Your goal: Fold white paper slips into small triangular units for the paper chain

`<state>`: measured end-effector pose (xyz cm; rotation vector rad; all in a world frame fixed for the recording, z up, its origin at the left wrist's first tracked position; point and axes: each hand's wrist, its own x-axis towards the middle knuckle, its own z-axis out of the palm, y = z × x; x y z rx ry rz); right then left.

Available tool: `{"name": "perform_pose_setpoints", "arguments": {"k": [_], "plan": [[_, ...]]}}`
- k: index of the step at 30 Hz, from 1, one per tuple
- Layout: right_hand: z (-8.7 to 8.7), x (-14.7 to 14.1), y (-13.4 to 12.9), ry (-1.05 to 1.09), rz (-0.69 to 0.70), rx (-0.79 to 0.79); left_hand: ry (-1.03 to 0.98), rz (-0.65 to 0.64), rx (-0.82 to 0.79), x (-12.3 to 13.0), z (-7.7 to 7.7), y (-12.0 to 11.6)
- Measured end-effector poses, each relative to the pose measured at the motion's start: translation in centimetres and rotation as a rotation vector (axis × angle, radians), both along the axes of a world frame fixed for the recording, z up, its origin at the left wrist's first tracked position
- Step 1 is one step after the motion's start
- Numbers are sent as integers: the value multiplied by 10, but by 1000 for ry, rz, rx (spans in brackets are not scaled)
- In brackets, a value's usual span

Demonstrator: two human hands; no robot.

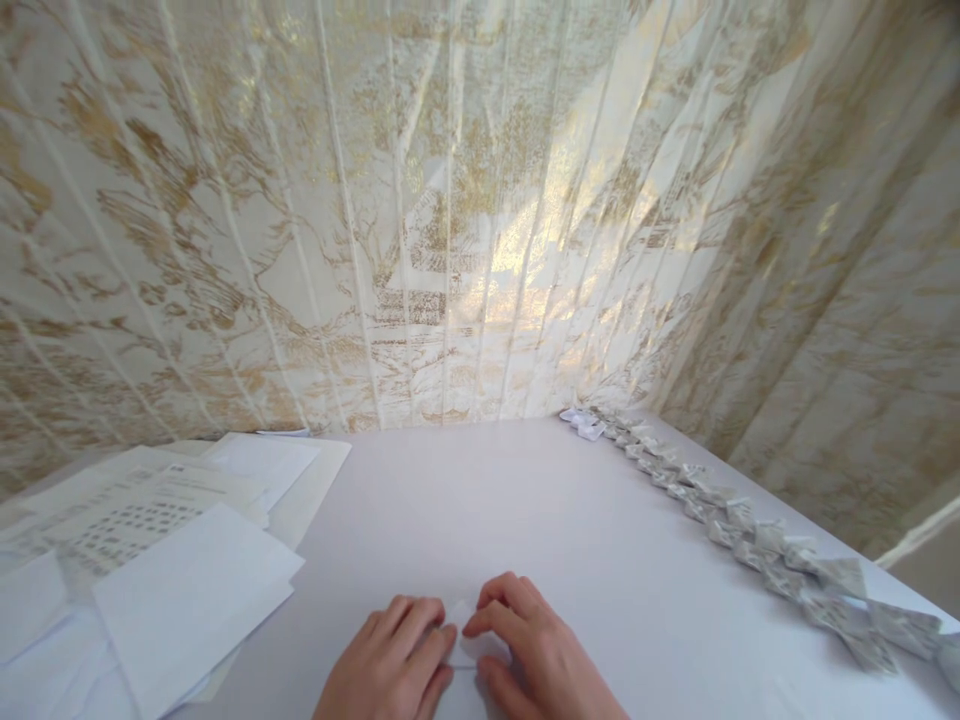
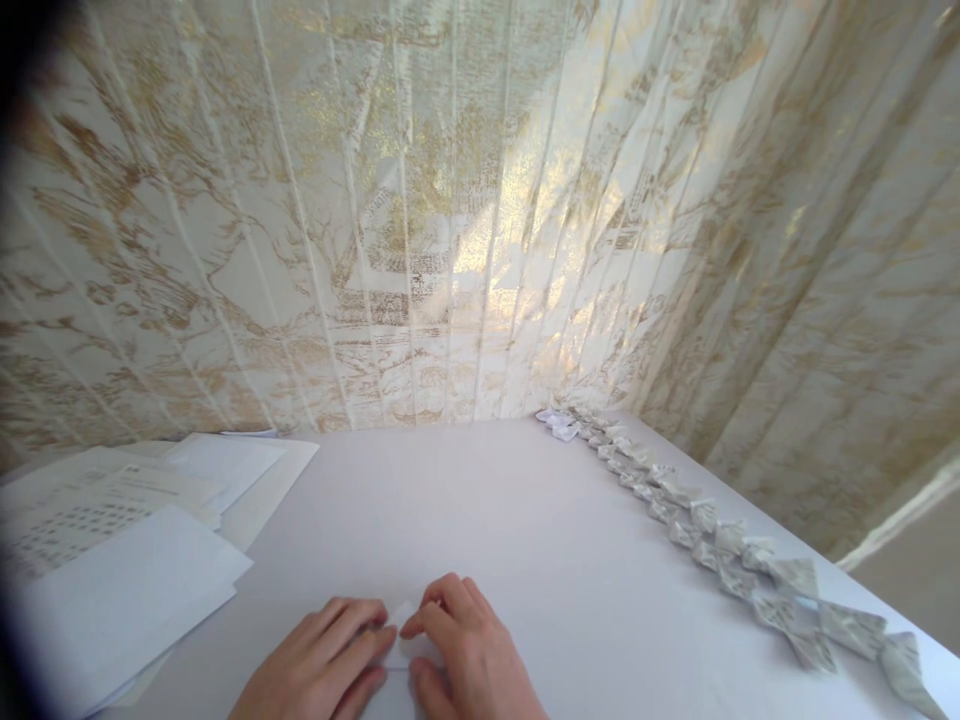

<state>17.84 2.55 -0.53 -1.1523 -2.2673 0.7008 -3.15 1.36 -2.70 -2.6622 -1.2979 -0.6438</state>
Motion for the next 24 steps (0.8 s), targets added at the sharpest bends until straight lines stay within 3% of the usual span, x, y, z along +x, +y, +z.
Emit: {"name": "perform_pose_setpoints", "arguments": {"k": [5, 10, 16, 20, 24], "plan": [[-8, -8, -2, -82, -54, 54, 136, -5, 77, 1, 3, -2], [-1, -15, -4, -195, -73, 104, 124, 5, 46, 4, 6, -2], [-1, -16, -3, -299, -69, 270, -164, 33, -26, 8, 7, 0], [-7, -15, -2, -273, -91, 264, -440, 85, -137, 11, -5, -2], [-1, -14, 0, -252, -88, 176, -400, 111, -85, 6, -17, -1]]}}
